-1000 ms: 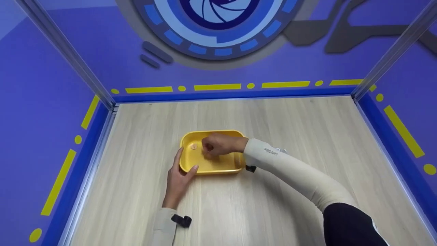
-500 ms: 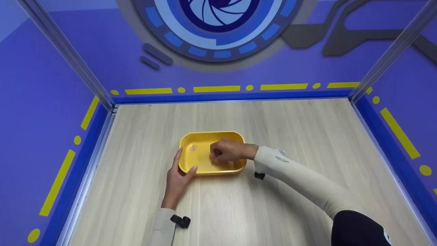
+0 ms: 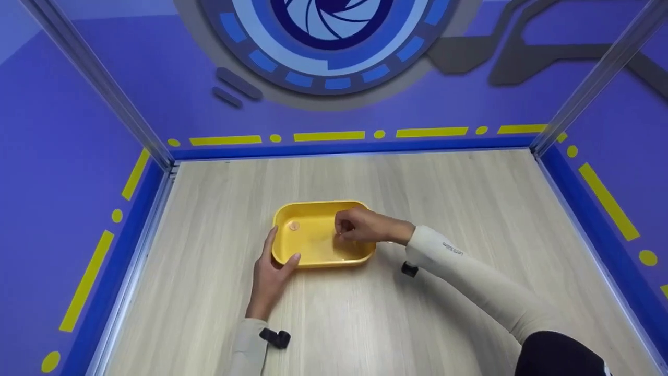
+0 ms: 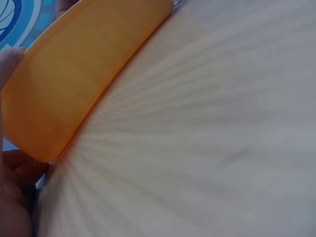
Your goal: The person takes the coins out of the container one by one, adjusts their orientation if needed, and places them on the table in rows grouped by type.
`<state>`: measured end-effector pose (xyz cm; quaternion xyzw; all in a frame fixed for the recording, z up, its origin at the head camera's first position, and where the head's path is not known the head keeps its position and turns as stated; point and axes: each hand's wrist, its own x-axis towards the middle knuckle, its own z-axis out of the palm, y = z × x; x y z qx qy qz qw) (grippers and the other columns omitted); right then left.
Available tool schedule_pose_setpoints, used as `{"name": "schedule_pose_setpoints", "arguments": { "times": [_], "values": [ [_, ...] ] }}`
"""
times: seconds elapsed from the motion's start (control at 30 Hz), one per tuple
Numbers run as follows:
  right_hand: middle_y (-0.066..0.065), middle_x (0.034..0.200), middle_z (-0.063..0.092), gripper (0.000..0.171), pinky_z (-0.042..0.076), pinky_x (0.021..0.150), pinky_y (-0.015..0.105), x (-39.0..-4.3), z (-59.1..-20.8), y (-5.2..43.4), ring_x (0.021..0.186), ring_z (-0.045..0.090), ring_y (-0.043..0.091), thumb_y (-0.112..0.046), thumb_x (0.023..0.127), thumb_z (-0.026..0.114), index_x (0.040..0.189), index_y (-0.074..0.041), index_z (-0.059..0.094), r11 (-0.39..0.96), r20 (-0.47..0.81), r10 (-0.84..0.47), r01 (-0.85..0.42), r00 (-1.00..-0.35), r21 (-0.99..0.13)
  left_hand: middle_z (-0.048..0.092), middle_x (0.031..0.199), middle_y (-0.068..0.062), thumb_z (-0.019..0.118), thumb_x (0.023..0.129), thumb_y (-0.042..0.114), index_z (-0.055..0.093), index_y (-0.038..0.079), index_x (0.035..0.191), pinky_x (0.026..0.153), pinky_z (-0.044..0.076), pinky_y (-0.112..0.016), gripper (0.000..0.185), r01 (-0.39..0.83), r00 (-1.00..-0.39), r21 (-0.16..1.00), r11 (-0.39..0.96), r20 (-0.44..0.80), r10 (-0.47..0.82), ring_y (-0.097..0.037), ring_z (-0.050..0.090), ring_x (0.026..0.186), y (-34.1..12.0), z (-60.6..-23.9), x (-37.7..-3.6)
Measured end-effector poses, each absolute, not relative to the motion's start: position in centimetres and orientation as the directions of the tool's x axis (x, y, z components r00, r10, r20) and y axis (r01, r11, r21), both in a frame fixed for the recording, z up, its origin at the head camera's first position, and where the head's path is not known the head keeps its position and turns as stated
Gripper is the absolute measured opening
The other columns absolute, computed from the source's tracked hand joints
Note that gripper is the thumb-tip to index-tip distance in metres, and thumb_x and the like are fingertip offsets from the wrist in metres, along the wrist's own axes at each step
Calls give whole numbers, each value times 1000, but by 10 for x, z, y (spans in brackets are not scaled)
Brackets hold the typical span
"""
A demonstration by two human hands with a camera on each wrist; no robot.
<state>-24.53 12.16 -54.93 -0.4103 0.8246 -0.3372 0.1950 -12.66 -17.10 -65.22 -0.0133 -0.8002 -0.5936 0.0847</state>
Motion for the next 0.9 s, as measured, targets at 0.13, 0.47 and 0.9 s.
{"name": "schedule_pose_setpoints", "arguments": {
  "times": [0.13,0.47,0.9],
  "values": [
    [3,93,72,10,54,76,26,-245,-547,136,84,63,11,3,99,76,100,-5,70,430,-37,-783,-497,-621,-754,50,169,-12,86,98,32,35,24,174,126,38,-51,92,128,-984,949,288,157,-81,-26,53,149,-171,-653,-126],
    [0,90,74,9,53,73,25,-240,-536,160,80,63,13,-10,101,81,100,-10,73,415,-16,-727,-420,-686,-807,49,170,-10,86,98,32,34,24,175,126,38,-50,93,112,-987,951,288,141,-82,-26,52,151,-171,-652,-126],
    [11,92,74,12,50,56,24,-232,-542,195,66,63,24,-17,103,81,104,-10,72,429,-60,-624,-278,-779,-859,47,171,-8,86,98,34,34,27,175,128,34,-49,93,124,-985,950,286,154,-84,-25,48,154,-171,-654,-127]
  ]
}}
